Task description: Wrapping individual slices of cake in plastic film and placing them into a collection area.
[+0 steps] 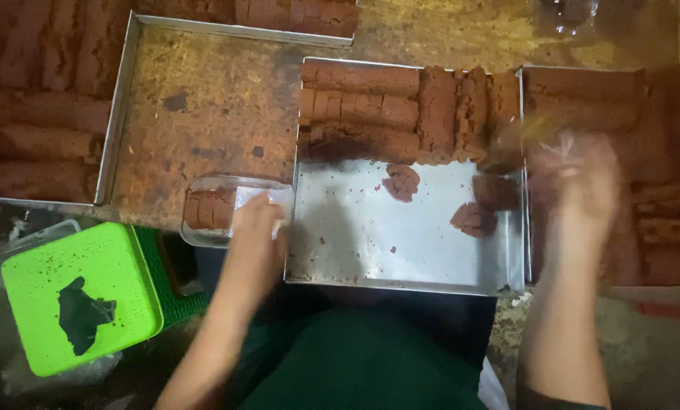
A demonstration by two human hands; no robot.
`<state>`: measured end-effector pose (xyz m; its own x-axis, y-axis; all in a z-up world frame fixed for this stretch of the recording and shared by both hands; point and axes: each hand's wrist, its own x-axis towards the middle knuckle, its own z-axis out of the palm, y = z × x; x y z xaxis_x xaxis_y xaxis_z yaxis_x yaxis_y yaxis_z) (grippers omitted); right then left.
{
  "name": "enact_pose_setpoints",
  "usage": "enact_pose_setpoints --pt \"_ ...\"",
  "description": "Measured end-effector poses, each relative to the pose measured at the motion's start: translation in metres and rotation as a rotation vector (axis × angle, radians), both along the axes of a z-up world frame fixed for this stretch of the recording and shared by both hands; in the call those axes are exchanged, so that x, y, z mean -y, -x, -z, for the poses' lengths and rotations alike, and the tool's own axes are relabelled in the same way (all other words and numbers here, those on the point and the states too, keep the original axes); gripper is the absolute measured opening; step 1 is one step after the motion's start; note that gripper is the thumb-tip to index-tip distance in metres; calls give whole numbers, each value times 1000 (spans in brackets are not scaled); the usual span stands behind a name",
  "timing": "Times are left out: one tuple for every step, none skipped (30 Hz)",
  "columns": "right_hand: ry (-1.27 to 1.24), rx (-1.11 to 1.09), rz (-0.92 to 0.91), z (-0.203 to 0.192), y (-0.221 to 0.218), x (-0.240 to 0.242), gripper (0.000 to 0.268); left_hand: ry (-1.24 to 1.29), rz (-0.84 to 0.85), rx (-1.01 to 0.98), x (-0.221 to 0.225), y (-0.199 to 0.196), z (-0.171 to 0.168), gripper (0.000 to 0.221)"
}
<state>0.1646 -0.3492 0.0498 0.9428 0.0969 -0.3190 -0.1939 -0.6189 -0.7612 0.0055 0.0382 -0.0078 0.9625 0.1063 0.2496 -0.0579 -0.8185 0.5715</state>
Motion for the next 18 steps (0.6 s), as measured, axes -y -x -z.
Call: enact_pose_setpoints --pt "3 4 -7 4 -7 17 28 3 -7 4 -2 4 -3 22" --pt "-105 354 56 8 -16 32 47 -5 -102 -240 -5 8 -7 9" --pt "-216 704 119 12 -26 47 75 -10 -200 -482 -8 12 -10 6" --pt "-218 703 120 26 -26 24 75 -12 -200 -483 -6 11 -17 6" --pt "-127 685 61 40 -26 1 50 35 -229 -445 -3 10 -23 7" --pt "-33 668 6 54 -26 -20 35 82 -253 -407 1 8 -29 13" --pt "-31 668 11 60 -15 -41 35 82 -249 -407 -2 10 -23 13" --pt "162 481 -241 65 -7 -64 49 119 -271 -373 -6 10 -16 10" --pt "354 283 -485 70 1 -87 63 157 -294 -340 -11 10 -10 9" --pt "351 286 -485 93 -2 -86 63 154 -295 -337 -11 12 -14 9" --pt "377 343 -458 115 -6 -85 58 159 -308 -329 -11 14 -17 10" --pt "406 398 -425 138 -10 -83 54 164 -314 -321 -11 14 -19 12" --pt "406 398 -419 117 -11 -86 54 162 -309 -320 -8 13 -15 12" --pt "228 240 -252 98 -8 -90 54 210 -301 -273 -7 15 -13 9" --pt "50 81 -86 78 -5 -94 54 259 -294 -226 -5 18 -10 17" --pt "49 73 -83 62 9 -100 54 256 -292 -233 6 13 -17 17" --pt "8 71 -81 45 22 -106 52 323 -183 -198 18 9 -23 25" --pt "-32 80 -81 27 31 -111 50 393 -75 -151 30 1 -30 34"
